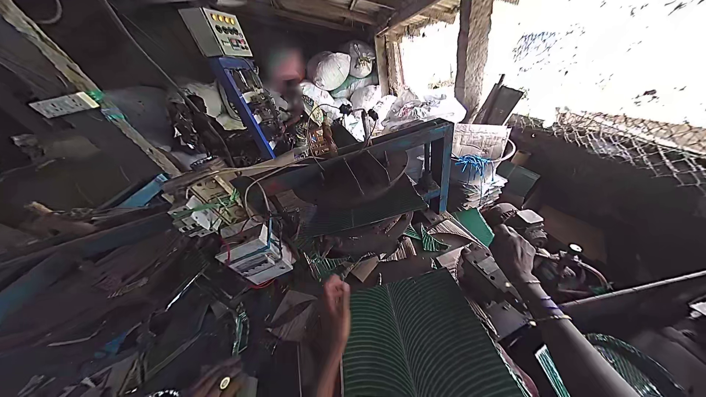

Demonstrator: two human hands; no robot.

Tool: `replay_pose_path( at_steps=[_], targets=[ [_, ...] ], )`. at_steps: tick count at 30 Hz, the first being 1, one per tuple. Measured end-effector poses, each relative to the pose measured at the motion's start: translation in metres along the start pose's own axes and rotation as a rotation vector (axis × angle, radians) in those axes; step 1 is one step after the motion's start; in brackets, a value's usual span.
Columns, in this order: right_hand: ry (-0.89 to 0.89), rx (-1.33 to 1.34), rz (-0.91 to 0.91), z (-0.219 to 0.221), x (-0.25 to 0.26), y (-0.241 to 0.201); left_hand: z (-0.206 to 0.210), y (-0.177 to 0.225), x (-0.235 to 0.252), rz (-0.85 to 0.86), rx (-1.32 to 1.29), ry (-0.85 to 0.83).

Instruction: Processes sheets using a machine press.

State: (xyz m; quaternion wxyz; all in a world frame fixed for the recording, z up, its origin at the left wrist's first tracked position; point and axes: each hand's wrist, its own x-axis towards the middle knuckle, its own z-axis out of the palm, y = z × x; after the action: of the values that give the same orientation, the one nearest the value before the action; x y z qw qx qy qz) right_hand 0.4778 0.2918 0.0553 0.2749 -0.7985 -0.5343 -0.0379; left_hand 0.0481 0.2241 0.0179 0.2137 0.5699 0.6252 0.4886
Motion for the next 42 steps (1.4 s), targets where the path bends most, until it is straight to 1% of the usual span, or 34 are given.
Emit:
replay_pose_path(
  at_steps=[2, 3, 4, 5, 7, 8, 9, 10, 11, 13, 14, 15, 17, 18, 19, 20, 21, 23, 24, 25, 26, 27, 28, 30, 32, 34, 36, 38, 40, 42],
  targets=[
    [-0.052, -0.017, 0.009, -0.002, -0.002, 0.005, 0.034, -0.03, -0.053, 0.089, 0.323, -0.194],
    [-0.065, -0.018, 0.007, -0.002, 0.0, 0.008, 0.047, -0.041, -0.071, 0.136, 0.485, -0.236],
    [-0.075, -0.023, 0.002, -0.002, 0.001, 0.007, 0.054, -0.05, -0.082, 0.2, 0.636, -0.228],
    [-0.083, -0.044, 0.001, -0.001, 0.0, 0.005, 0.056, -0.054, -0.087, 0.248, 0.713, -0.199],
    [-0.171, -0.058, 0.037, -0.024, -0.008, -0.009, 0.058, -0.056, -0.09, 0.272, 0.726, -0.162],
    [-0.132, -0.065, 0.031, -0.03, -0.013, -0.015, 0.058, -0.055, -0.088, 0.272, 0.727, -0.161],
    [0.027, -0.069, 0.005, -0.019, -0.016, -0.014, 0.057, -0.055, -0.088, 0.269, 0.73, -0.163],
    [-0.148, -0.077, 0.048, -0.036, -0.014, -0.021, 0.057, -0.055, -0.086, 0.273, 0.726, -0.158],
    [-0.201, -0.08, 0.068, -0.034, -0.009, -0.018, 0.058, -0.056, -0.085, 0.273, 0.724, -0.156],
    [-0.074, -0.071, 0.03, -0.002, 0.0, 0.003, 0.059, -0.058, -0.087, 0.266, 0.718, -0.159],
    [-0.058, -0.069, 0.026, 0.001, -0.001, 0.005, 0.059, -0.058, -0.088, 0.262, 0.717, -0.162],
    [-0.101, -0.064, 0.045, -0.007, -0.003, 0.0, 0.058, -0.058, -0.089, 0.26, 0.718, -0.159],
    [-0.317, -0.067, 0.111, -0.036, -0.004, -0.015, 0.058, -0.055, -0.088, 0.274, 0.719, -0.14],
    [-0.361, -0.067, 0.117, -0.038, -0.003, -0.014, 0.057, -0.054, -0.088, 0.276, 0.729, -0.139],
    [-0.164, -0.065, 0.076, -0.014, -0.002, -0.004, 0.057, -0.054, -0.087, 0.275, 0.736, -0.137],
    [-0.089, -0.068, 0.051, -0.005, -0.002, 0.0, 0.057, -0.053, -0.087, 0.278, 0.736, -0.132],
    [-0.118, -0.06, 0.054, -0.013, -0.004, -0.004, 0.058, -0.053, -0.087, 0.28, 0.732, -0.129],
    [-0.345, -0.062, 0.087, -0.046, -0.008, -0.019, 0.059, -0.054, -0.086, 0.284, 0.731, -0.122],
    [-0.379, -0.045, 0.089, -0.051, -0.009, -0.021, 0.06, -0.055, -0.087, 0.276, 0.73, -0.127],
    [-0.204, -0.008, 0.064, -0.032, -0.011, -0.013, 0.06, -0.057, -0.087, 0.268, 0.723, -0.131],
    [-0.166, 0.038, 0.063, -0.029, -0.011, -0.009, 0.061, -0.057, -0.087, 0.265, 0.709, -0.13],
    [-0.191, 0.083, 0.072, -0.035, -0.012, -0.003, 0.06, -0.058, -0.086, 0.257, 0.691, -0.134],
    [-0.163, 0.15, 0.069, -0.043, -0.02, 0.005, 0.058, -0.058, -0.085, 0.244, 0.676, -0.139],
    [0.08, 0.339, -0.004, -0.039, -0.053, 0.044, 0.055, -0.056, -0.081, 0.187, 0.582, -0.175],
    [0.197, 0.513, -0.03, -0.031, -0.092, 0.083, 0.053, -0.059, -0.073, 0.16, 0.38, -0.188],
    [0.19, 0.599, -0.009, -0.03, -0.11, 0.098, 0.047, -0.065, -0.073, 0.15, 0.16, -0.173],
    [0.2, 0.574, 0.009, -0.025, -0.115, 0.098, 0.032, -0.065, -0.079, 0.172, 0.054, -0.101],
    [0.217, 0.518, -0.006, -0.027, -0.109, 0.097, 0.016, -0.062, -0.095, 0.161, 0.047, -0.04],
    [0.216, 0.475, -0.017, -0.026, -0.11, 0.099, -0.005, -0.065, -0.131, 0.113, 0.121, 0.01],
    [0.198, 0.431, -0.026, -0.029, -0.115, 0.1, -0.021, -0.068, -0.173, 0.006, 0.177, 0.018]
  ],
)
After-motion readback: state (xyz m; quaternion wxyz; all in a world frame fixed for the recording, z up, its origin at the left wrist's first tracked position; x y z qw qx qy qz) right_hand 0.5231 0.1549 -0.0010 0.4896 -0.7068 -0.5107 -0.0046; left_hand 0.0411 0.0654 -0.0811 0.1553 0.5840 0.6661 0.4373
